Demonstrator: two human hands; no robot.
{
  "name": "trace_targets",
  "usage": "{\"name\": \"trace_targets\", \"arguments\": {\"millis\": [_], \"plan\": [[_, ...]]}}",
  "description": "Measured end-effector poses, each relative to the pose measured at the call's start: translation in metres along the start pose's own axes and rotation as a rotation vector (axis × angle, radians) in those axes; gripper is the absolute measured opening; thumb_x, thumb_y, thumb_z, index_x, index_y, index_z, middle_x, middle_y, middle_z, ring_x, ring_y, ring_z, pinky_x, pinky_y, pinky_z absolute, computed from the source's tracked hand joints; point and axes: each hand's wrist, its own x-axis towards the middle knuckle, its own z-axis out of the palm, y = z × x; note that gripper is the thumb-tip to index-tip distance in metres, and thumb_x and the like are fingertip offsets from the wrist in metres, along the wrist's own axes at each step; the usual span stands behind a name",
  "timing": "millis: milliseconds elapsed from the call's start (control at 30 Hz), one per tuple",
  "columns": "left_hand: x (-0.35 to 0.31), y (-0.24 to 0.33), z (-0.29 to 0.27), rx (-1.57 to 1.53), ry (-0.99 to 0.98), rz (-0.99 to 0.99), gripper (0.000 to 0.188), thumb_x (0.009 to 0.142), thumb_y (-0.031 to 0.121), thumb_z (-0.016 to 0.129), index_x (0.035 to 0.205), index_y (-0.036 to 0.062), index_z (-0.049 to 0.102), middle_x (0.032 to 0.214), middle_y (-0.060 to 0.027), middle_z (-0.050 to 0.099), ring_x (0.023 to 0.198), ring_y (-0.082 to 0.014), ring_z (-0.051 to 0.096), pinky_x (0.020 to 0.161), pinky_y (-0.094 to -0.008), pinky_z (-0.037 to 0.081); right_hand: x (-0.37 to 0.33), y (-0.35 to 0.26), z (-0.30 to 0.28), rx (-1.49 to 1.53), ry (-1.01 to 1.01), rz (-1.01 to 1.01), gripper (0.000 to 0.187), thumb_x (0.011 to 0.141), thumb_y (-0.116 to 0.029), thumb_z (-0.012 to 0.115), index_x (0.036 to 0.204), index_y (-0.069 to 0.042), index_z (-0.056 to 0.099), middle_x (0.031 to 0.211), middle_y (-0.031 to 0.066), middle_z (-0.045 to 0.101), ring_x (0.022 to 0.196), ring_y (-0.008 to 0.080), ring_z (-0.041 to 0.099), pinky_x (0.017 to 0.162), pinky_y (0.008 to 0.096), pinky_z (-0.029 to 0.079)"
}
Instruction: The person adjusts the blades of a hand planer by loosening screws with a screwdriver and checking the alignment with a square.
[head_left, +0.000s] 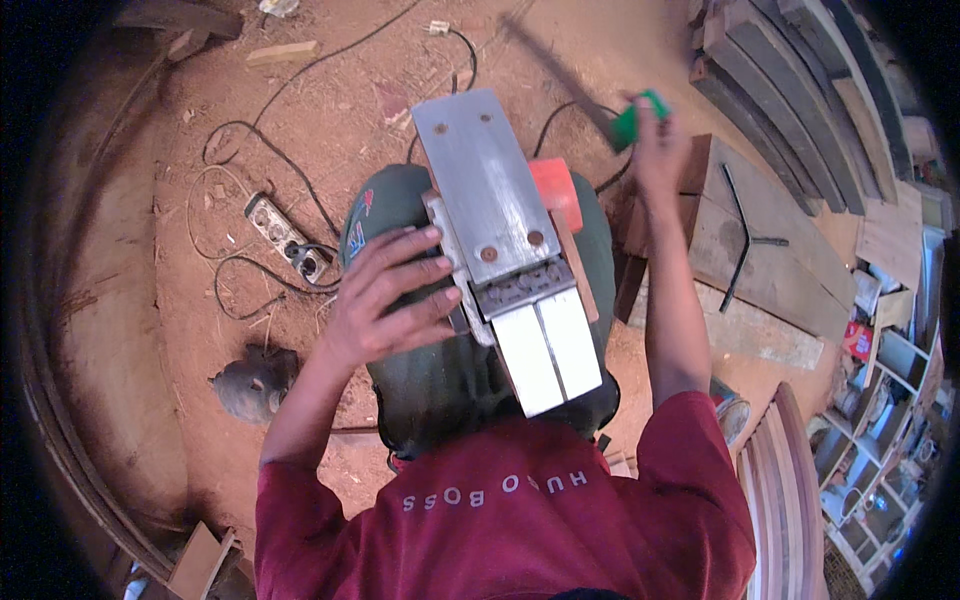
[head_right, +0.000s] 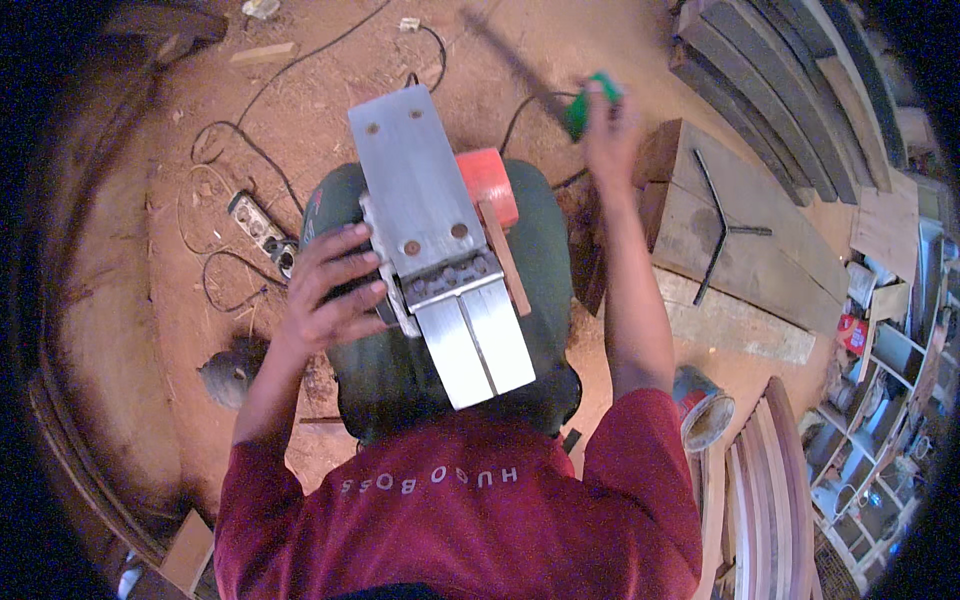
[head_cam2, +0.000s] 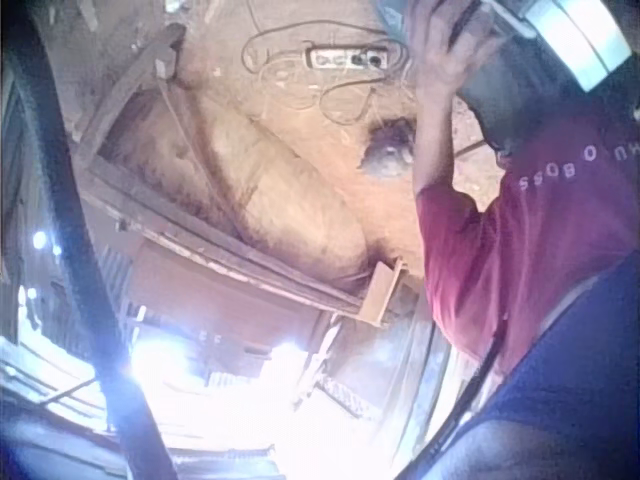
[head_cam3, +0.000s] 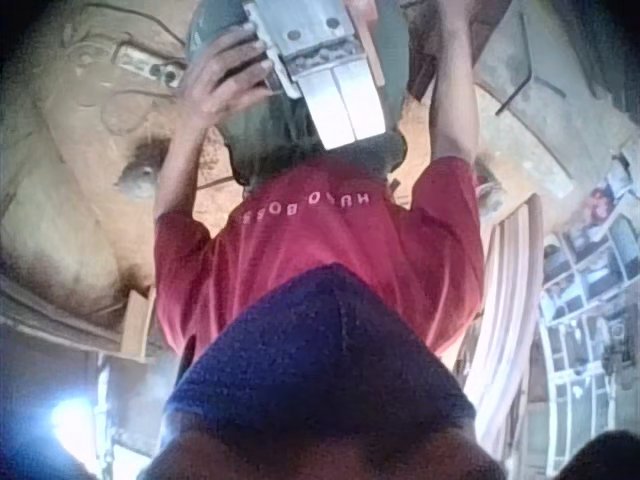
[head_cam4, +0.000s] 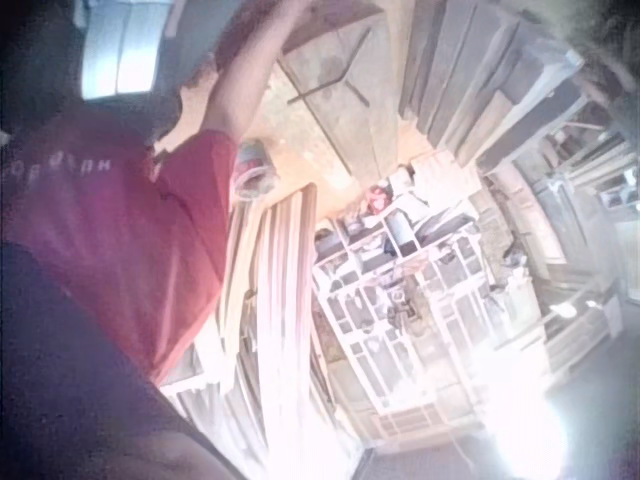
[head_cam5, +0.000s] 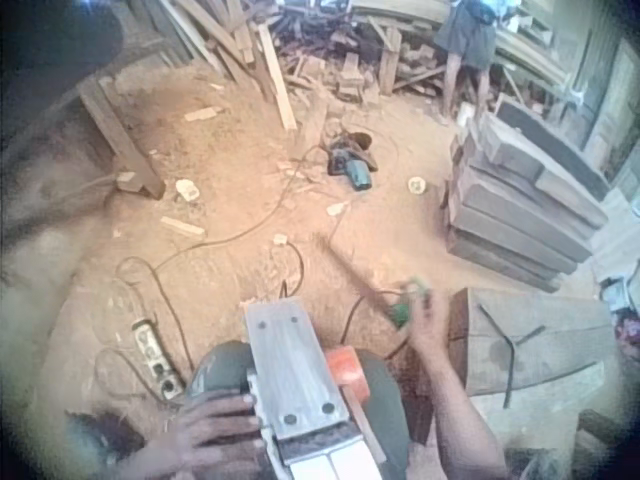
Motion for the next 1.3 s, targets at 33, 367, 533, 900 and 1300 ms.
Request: {"name": "trace_targets", "arguments": {"millis": [33, 367, 533, 900, 1300], "plan": [[0.002, -0.002, -0.001, -0.006, 0.023, 0.006, 0.045, 0.079, 0.038, 0.089, 0.114, 0.0136, 0.076, 0.127, -0.0093, 0.069, 0.127, -0.0389, 0.067, 0.103, -0.0559, 0.057, -0.007, -0.039, -0.022, -0.103, 0.067, -0.015, 0.027, 0.11, -0.026, 0.061, 0.103, -0.005, 0.076, 0.095, 0.004, 0.072, 0.083, 0.0153, 0.063, 0.076, 0.0326, 0.052], [0.015, -0.005, 0.012, -0.012, 0.123, 0.051, 0.05, 0.069, 0.039, 0.093, 0.108, 0.0105, 0.079, 0.111, -0.0083, 0.07, 0.112, -0.0353, 0.071, 0.093, -0.0504, 0.06, -0.119, -0.218, -0.106, 0.385, 0.526, -0.107, 0.027, 0.111, -0.025, 0.054, 0.112, 0.002, 0.058, 0.083, 0.0133, 0.064, 0.076, 0.0257, 0.064, 0.067, 0.037, 0.054], [0.012, 0.003, 0.014, -0.02, 0.155, -0.01, 0.056, 0.063, 0.045, 0.096, 0.104, 0.0094, 0.079, 0.111, -0.0099, 0.069, 0.11, -0.0376, 0.071, 0.088, -0.0484, 0.06, -0.149, -0.244, -0.088, 0.317, 0.225, -0.062, 0.043, 0.115, -0.039, 0.046, 0.102, 0.001, 0.053, 0.081, 0.0124, 0.057, 0.062, 0.0201, 0.058, 0.054, 0.0371, 0.051], [0.007, 0.005, 0.013, -0.013, 0.187, -0.003, 0.06, 0.062, 0.046, 0.097, 0.102, 0.0064, 0.078, 0.109, -0.0111, 0.071, 0.109, -0.0362, 0.071, 0.087, -0.0456, 0.06, -0.19, -0.246, -0.07, 0.238, 0.056, -0.167, 0.022, 0.116, -0.032, 0.04, 0.124, -0.014, 0.03, 0.099, 0.016, 0.055, 0.061, 0.0187, 0.056, 0.053, 0.0377, 0.055], [0.009, 0.008, 0.011, -0.02, 0.187, -0.002, 0.06, 0.062, 0.046, 0.097, 0.103, 0.0068, 0.078, 0.107, -0.0101, 0.07, 0.109, -0.0355, 0.07, 0.088, -0.0455, 0.06, -0.201, -0.251, -0.061, 0.133, 0.079, -0.199, 0.026, 0.115, -0.03, 0.045, 0.121, -0.011, 0.028, 0.095, 0.0192, 0.054, 0.057, 0.0202, 0.056, 0.05, 0.0378, 0.055]]}}
